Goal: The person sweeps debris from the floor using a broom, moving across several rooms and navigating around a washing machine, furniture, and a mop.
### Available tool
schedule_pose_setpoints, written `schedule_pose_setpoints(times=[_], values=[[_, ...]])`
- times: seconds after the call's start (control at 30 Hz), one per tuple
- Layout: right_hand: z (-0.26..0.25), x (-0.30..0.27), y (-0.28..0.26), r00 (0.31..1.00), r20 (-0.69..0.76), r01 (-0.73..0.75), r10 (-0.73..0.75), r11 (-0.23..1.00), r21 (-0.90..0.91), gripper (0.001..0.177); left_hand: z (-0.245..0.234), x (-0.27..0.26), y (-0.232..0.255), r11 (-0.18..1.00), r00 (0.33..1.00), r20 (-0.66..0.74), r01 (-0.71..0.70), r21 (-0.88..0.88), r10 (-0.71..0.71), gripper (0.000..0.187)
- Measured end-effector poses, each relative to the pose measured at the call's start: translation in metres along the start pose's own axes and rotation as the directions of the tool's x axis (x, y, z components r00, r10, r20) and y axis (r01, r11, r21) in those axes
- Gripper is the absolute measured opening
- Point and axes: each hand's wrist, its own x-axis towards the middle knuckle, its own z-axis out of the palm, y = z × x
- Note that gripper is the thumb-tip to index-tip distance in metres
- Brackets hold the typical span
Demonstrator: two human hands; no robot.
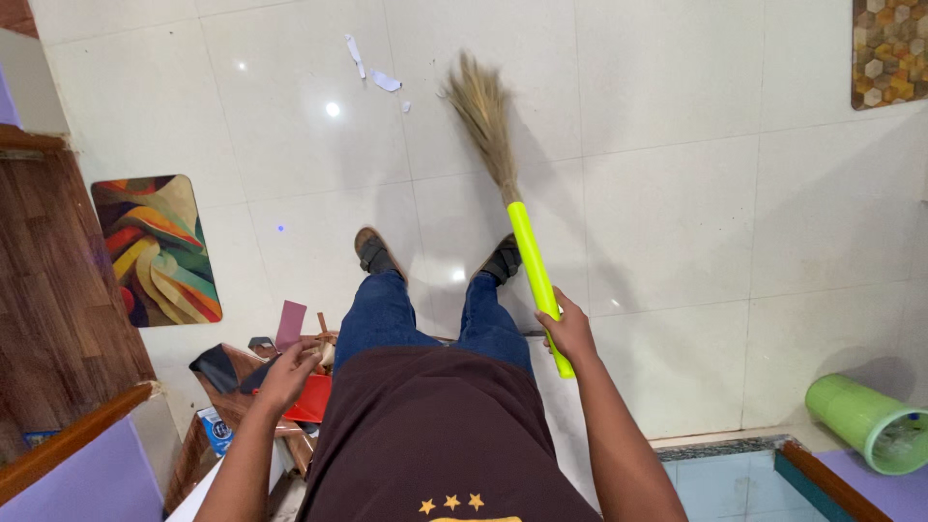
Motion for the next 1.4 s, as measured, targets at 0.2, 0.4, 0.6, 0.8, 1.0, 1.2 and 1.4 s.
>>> schedule_pose_setpoints(times=[0.2, 0.4, 0.6, 0.8, 1.0, 1.2, 1.4], values=[[-0.092, -0.012, 0.075, 0.992, -0.129, -0.006, -0.011, 0.991, -0.135, 0.075, 0.043, -0.014, 0.025, 0.992, 0.994, -0.067, 0.095, 0.077, -0.090, 0.053], [-0.072, 0.023, 0.105, 0.992, -0.101, -0.076, 0.071, 0.996, -0.046, 0.075, 0.073, -0.018, 0.057, 0.998, 0.997, -0.072, -0.009, -0.056, 0.005, 0.052], [-0.044, 0.055, 0.060, 0.999, 0.014, -0.039, 0.042, 0.985, -0.165, 0.078, 0.082, -0.022, 0.088, 0.998, 0.998, -0.041, 0.048, 0.027, -0.047, 0.053], [-0.085, 0.058, 0.067, 0.994, -0.105, -0.035, 0.010, 0.970, -0.241, 0.085, 0.071, -0.015, 0.110, 0.995, 0.997, -0.061, 0.045, 0.093, -0.039, 0.052], [-0.118, 0.012, 0.132, 0.911, -0.303, 0.090, -0.280, 0.851, -0.517, 0.093, 0.068, -0.013, 0.116, 0.999, 0.996, -0.091, -0.015, 0.046, 0.019, 0.053], [-0.099, 0.009, 0.141, 0.895, -0.335, -0.195, 0.295, 0.934, 0.300, 0.079, 0.078, -0.013, 0.113, 0.999, 0.996, -0.073, 0.045, 0.030, -0.043, 0.052], [-0.087, 0.053, 0.110, 0.941, -0.191, -0.267, 0.280, 0.959, 0.090, 0.074, 0.099, -0.010, 0.130, 0.995, 0.993, -0.064, -0.093, 0.031, 0.095, 0.049]])
